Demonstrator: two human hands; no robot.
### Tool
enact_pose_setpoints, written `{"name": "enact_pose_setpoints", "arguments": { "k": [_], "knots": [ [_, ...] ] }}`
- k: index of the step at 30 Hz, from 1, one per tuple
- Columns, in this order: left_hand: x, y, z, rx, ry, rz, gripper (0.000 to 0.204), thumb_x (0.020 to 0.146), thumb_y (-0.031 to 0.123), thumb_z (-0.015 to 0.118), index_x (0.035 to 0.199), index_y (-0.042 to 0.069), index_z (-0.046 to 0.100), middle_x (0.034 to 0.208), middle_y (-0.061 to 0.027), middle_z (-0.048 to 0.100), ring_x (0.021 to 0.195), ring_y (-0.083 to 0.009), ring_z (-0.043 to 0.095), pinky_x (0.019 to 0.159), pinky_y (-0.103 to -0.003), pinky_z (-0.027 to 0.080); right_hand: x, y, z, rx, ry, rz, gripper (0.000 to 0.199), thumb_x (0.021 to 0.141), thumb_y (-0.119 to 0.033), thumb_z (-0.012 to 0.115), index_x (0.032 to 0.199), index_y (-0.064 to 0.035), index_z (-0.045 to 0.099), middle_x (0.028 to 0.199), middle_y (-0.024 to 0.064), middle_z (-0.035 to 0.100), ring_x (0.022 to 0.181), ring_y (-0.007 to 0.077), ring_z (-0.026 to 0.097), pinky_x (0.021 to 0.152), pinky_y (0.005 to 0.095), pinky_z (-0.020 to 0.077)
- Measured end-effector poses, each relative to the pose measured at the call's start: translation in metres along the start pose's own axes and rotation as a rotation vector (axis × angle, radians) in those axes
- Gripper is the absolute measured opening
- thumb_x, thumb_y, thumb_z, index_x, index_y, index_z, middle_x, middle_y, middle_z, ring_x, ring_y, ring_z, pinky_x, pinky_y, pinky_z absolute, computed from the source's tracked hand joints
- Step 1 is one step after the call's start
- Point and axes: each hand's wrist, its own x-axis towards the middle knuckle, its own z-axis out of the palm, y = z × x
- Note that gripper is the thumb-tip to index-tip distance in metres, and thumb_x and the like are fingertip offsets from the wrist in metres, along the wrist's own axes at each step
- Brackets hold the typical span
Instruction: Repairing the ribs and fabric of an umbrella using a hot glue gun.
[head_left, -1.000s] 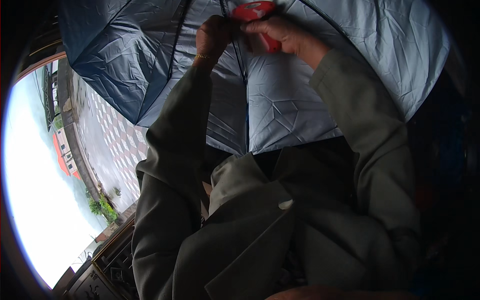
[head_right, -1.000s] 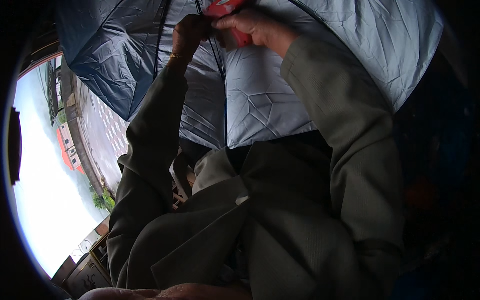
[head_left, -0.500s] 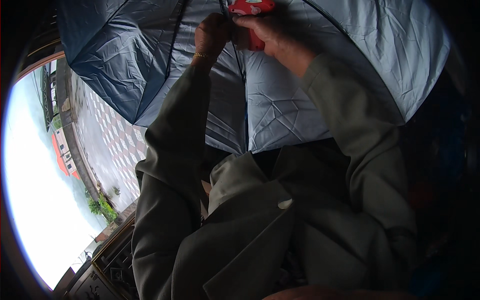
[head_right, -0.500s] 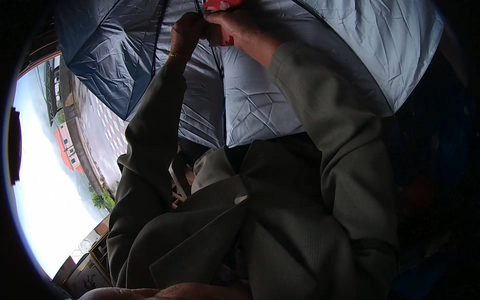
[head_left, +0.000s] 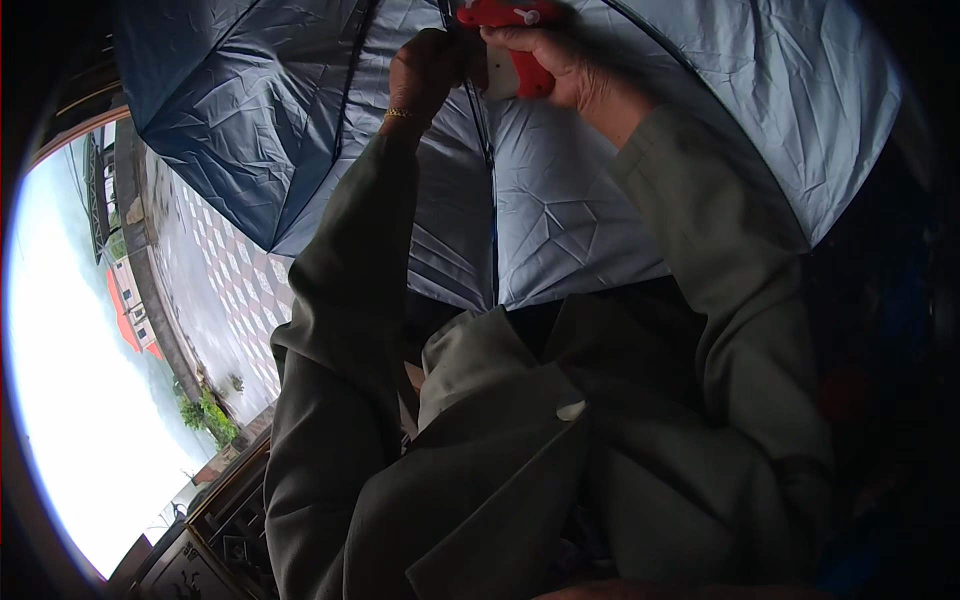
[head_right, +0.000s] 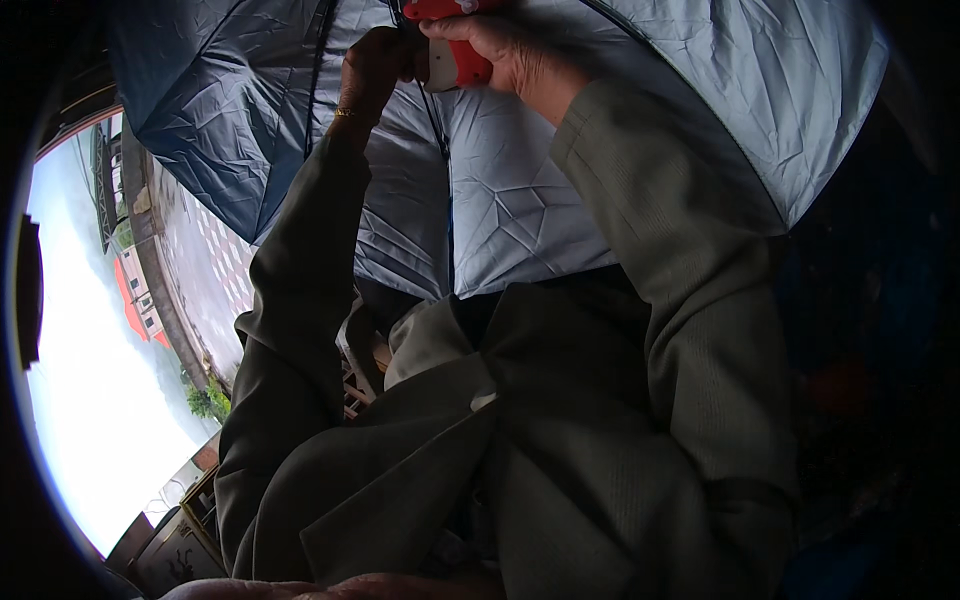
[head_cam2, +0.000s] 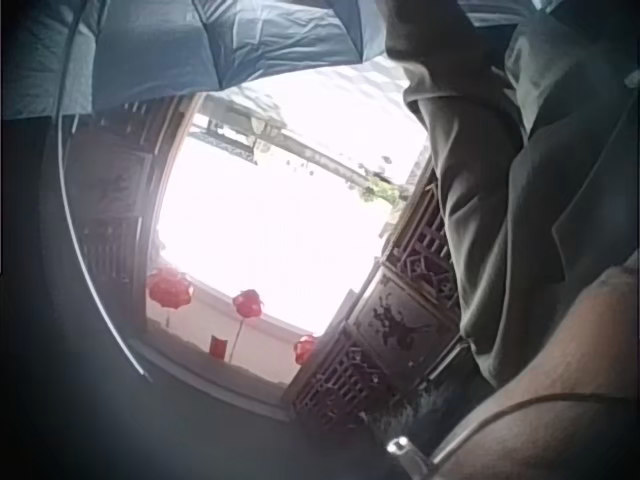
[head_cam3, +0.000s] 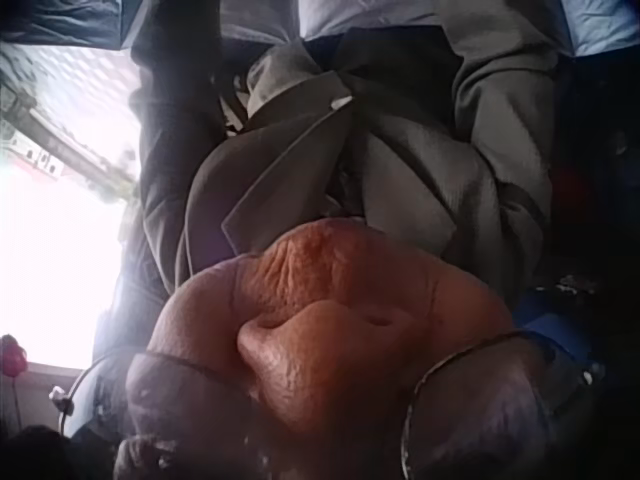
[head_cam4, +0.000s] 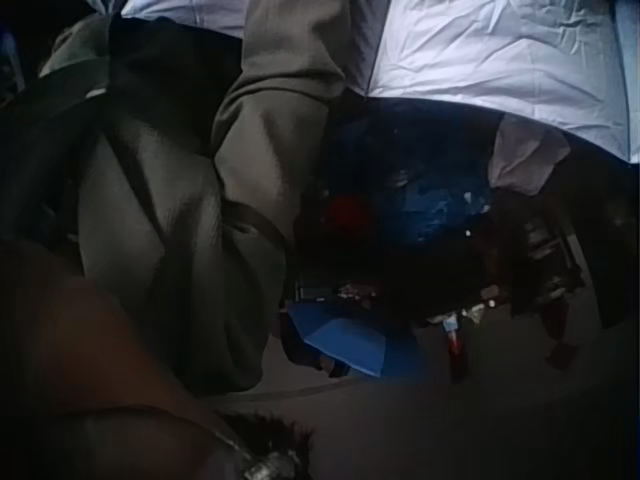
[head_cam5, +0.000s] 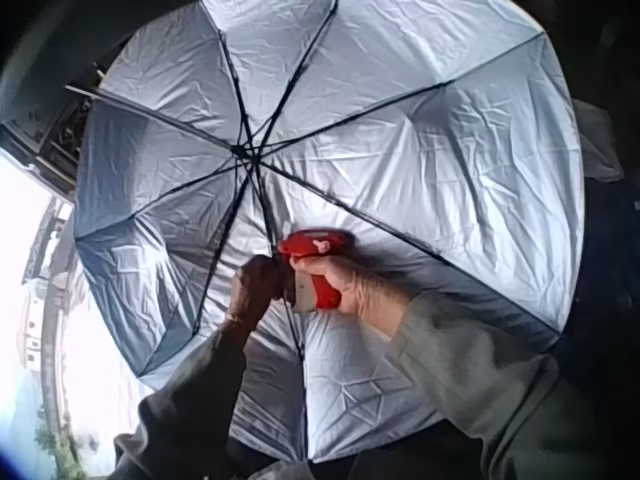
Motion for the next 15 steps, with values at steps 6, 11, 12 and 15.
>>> {"name": "enact_pose_setpoints", "arguments": {
  "k": [6,11,12,15],
  "knots": [
    [-0.002,0.002,0.000,-0.101,-0.027,-0.036,0.026,0.080,0.026,0.054,0.074,0.001,0.055,0.056,-0.0055,0.058,0.052,-0.0113,0.057,0.049,-0.025,0.043,0.002,-0.014,0.003,-0.097,-0.032,0.102,0.031,0.076,-0.021,0.064,0.102,-0.0073,0.055,0.091,0.0057,0.060,0.081,0.0170,0.058,0.069,0.0337,0.0491],
    [0.000,-0.002,0.005,-0.006,0.042,0.122,0.023,0.079,0.023,0.056,0.072,0.001,0.054,0.056,-0.0061,0.058,0.053,-0.0116,0.057,0.049,-0.025,0.044,0.007,-0.005,0.004,-0.247,0.029,-0.017,0.037,0.073,-0.021,0.068,0.104,-0.0074,0.055,0.094,0.0041,0.059,0.085,0.0141,0.058,0.069,0.0314,0.0482],
    [-0.001,-0.001,0.007,0.002,0.032,0.087,0.022,0.079,0.022,0.056,0.073,0.001,0.055,0.057,-0.0060,0.058,0.053,-0.0118,0.058,0.049,-0.026,0.044,0.006,-0.002,0.006,-0.288,0.083,-0.102,0.037,0.072,-0.021,0.069,0.104,-0.0074,0.055,0.092,0.0037,0.059,0.082,0.0136,0.058,0.067,0.0306,0.0479],
    [0.000,-0.007,0.009,0.025,0.069,0.078,0.021,0.078,0.023,0.058,0.075,0.002,0.056,0.061,-0.0087,0.060,0.058,-0.0191,0.061,0.053,-0.029,0.046,0.002,-0.001,0.010,-0.286,0.146,-0.184,0.035,0.068,-0.014,0.071,0.099,-0.0054,0.057,0.089,0.0057,0.061,0.081,0.0166,0.058,0.069,0.0305,0.0463]
  ]
}}
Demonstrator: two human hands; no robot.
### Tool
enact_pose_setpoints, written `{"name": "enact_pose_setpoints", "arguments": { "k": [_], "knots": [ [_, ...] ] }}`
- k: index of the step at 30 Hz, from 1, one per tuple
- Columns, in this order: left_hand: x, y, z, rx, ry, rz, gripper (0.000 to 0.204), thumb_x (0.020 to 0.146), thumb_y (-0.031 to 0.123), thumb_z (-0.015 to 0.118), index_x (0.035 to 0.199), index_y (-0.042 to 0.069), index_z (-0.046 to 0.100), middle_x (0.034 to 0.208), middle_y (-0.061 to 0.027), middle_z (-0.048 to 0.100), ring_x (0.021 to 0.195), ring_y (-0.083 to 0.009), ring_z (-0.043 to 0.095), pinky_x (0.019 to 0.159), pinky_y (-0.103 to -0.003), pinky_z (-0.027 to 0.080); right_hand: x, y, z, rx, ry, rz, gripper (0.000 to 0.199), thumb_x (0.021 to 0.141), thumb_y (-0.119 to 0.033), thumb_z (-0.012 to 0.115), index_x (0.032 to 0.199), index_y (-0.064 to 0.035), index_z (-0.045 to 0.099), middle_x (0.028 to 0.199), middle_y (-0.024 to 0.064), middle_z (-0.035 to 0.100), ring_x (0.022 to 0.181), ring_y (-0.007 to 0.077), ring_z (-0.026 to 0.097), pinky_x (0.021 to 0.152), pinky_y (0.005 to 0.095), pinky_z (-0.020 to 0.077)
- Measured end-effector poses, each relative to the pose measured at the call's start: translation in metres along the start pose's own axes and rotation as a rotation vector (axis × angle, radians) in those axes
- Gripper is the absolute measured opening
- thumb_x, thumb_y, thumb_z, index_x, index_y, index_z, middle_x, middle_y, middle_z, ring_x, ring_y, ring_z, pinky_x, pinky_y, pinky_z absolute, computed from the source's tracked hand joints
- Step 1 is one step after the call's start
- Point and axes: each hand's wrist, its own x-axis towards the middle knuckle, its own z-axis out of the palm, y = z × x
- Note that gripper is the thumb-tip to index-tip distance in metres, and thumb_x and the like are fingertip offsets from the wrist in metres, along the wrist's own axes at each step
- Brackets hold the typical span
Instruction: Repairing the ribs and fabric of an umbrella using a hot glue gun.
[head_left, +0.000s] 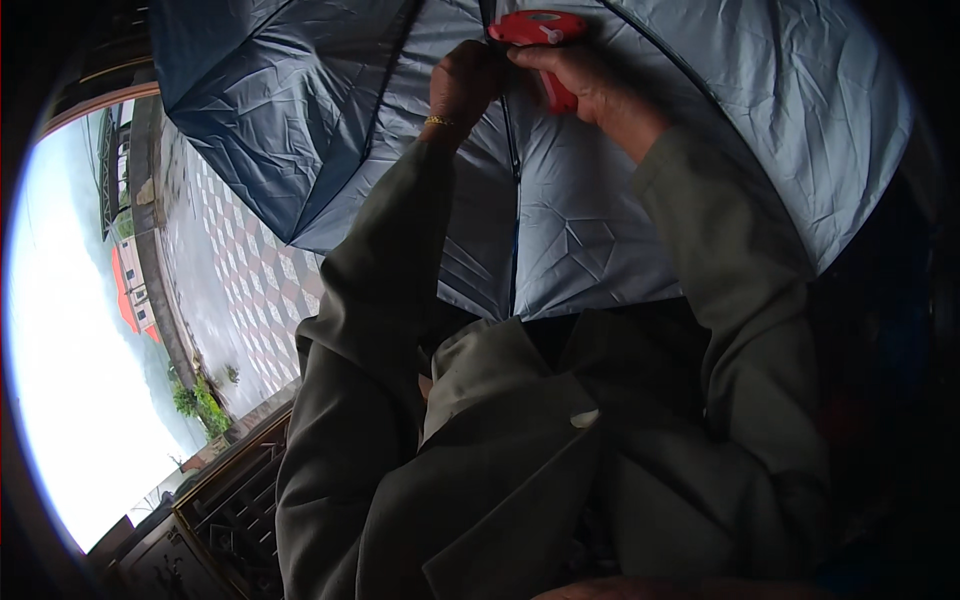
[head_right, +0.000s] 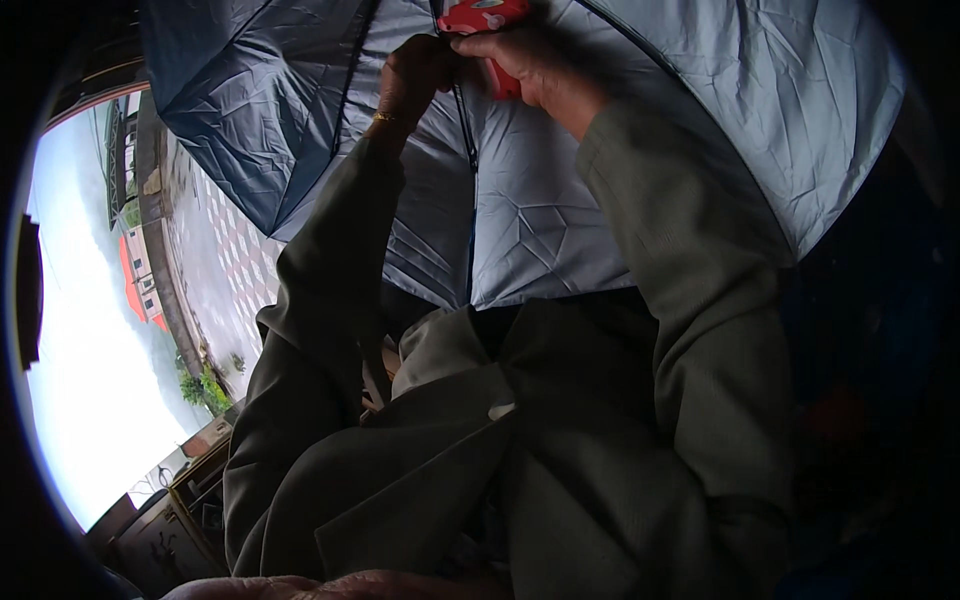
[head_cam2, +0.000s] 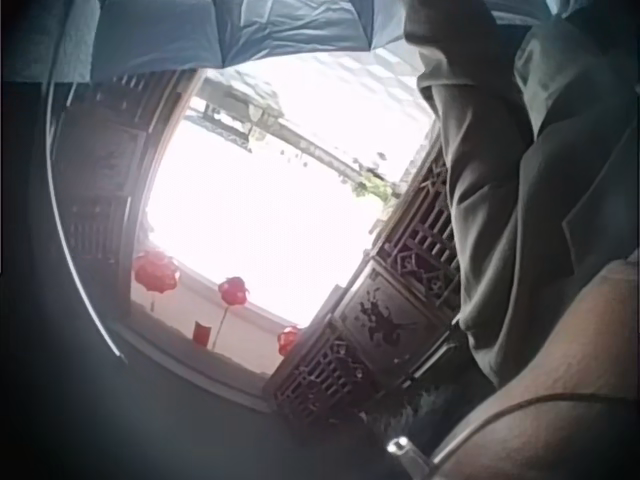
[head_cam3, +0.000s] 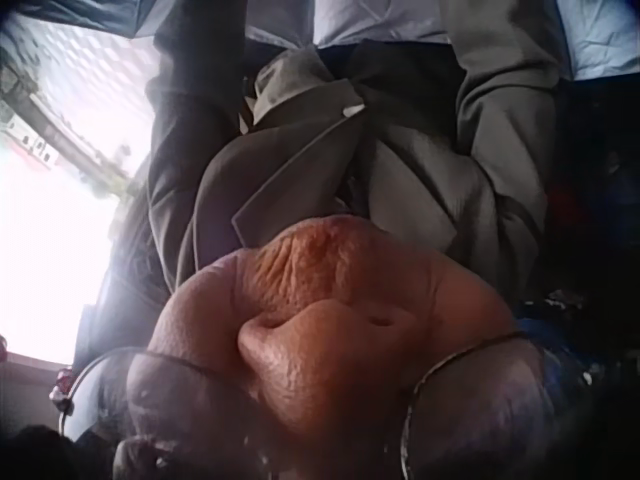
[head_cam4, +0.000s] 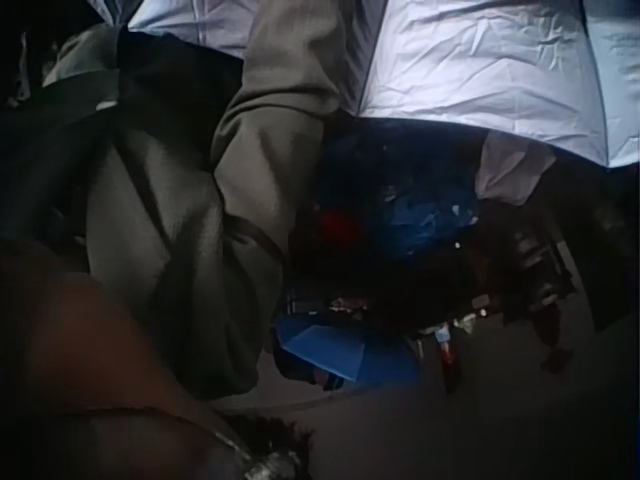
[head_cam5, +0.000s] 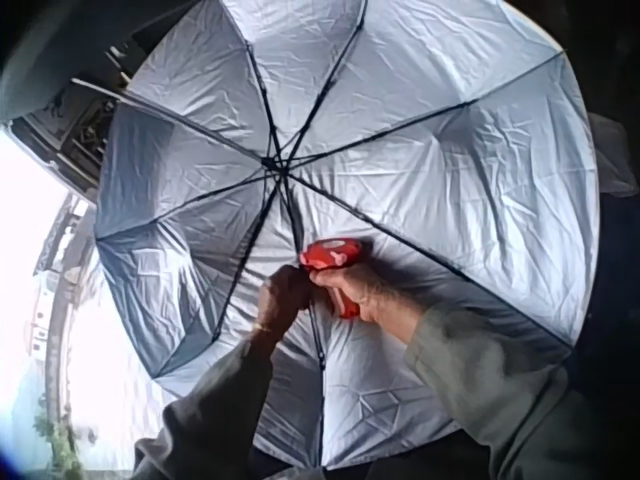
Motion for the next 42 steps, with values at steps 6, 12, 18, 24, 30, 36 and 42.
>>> {"name": "enact_pose_setpoints", "arguments": {
  "k": [6,12,18,24,30,36,42],
  "knots": [
    [0.001,-0.016,0.013,0.450,0.181,0.245,0.009,0.076,0.020,0.055,0.073,0.012,0.059,0.072,-0.0045,0.057,0.063,-0.0198,0.060,0.055,-0.031,0.049,0.007,0.008,-0.011,0.035,-0.052,0.016,0.036,0.068,-0.014,0.071,0.100,-0.0055,0.056,0.090,0.0050,0.060,0.081,0.0158,0.058,0.068,0.0311,0.0468],
    [-0.016,0.009,0.018,0.267,0.149,-0.180,0.027,0.076,0.031,0.053,0.085,0.006,0.059,0.077,-0.0174,0.062,0.076,-0.0367,0.060,0.066,-0.043,0.048,-0.042,0.010,-0.043,0.111,-0.083,0.289,0.033,0.079,-0.022,0.062,0.108,-0.0095,0.053,0.093,0.0037,0.060,0.083,0.0164,0.060,0.072,0.0338,0.0503],
    [-0.077,-0.016,-0.061,0.435,0.496,0.024,0.031,0.077,0.029,0.059,0.096,0.006,0.051,0.087,-0.0176,0.054,0.083,-0.0371,0.051,0.068,-0.043,0.041,-0.192,0.011,-0.040,-0.027,-0.156,0.677,0.035,0.081,-0.028,0.058,0.104,-0.0033,0.050,0.083,0.0124,0.061,0.072,0.0249,0.062,0.063,0.0388,0.0523],
    [-0.146,-0.067,-0.100,0.674,0.314,-0.296,0.040,0.074,0.037,0.058,0.100,0.009,0.047,0.101,-0.0152,0.051,0.097,-0.0328,0.051,0.080,-0.051,0.032,-0.228,0.006,-0.020,-0.043,-0.036,0.552,0.028,0.082,-0.025,0.058,0.096,-0.0022,0.051,0.078,0.0121,0.060,0.070,0.0223,0.062,0.062,0.0352,0.0517],
    [-0.144,-0.082,-0.104,0.611,0.433,-0.361,0.041,0.074,0.036,0.058,0.101,0.006,0.049,0.100,-0.0183,0.051,0.084,-0.0396,0.056,0.070,-0.048,0.044,-0.201,0.000,-0.006,-0.203,0.208,-0.152,0.023,0.081,-0.020,0.058,0.096,-0.0023,0.055,0.080,0.0115,0.060,0.069,0.0196,0.060,0.060,0.0305,0.0483],
    [-0.112,-0.086,-0.115,0.621,0.163,-0.504,0.028,0.080,0.030,0.053,0.086,0.003,0.049,0.087,-0.0227,0.056,0.080,-0.0378,0.057,0.066,-0.047,0.044,-0.193,-0.068,-0.014,-0.248,0.312,-0.528,0.028,0.082,-0.020,0.057,0.099,0.0023,0.056,0.087,0.0150,0.061,0.077,0.0227,0.061,0.068,0.0337,0.0494],
    [-0.119,-0.100,-0.089,0.597,0.083,-0.226,0.032,0.073,0.035,0.058,0.091,0.007,0.059,0.093,-0.0163,0.056,0.082,-0.0369,0.058,0.070,-0.046,0.046,-0.160,-0.146,-0.074,-0.549,0.334,-0.858,0.026,0.082,-0.008,0.055,0.104,0.0064,0.053,0.084,0.0164,0.061,0.078,0.0234,0.062,0.073,0.0332,0.0498]
  ]
}}
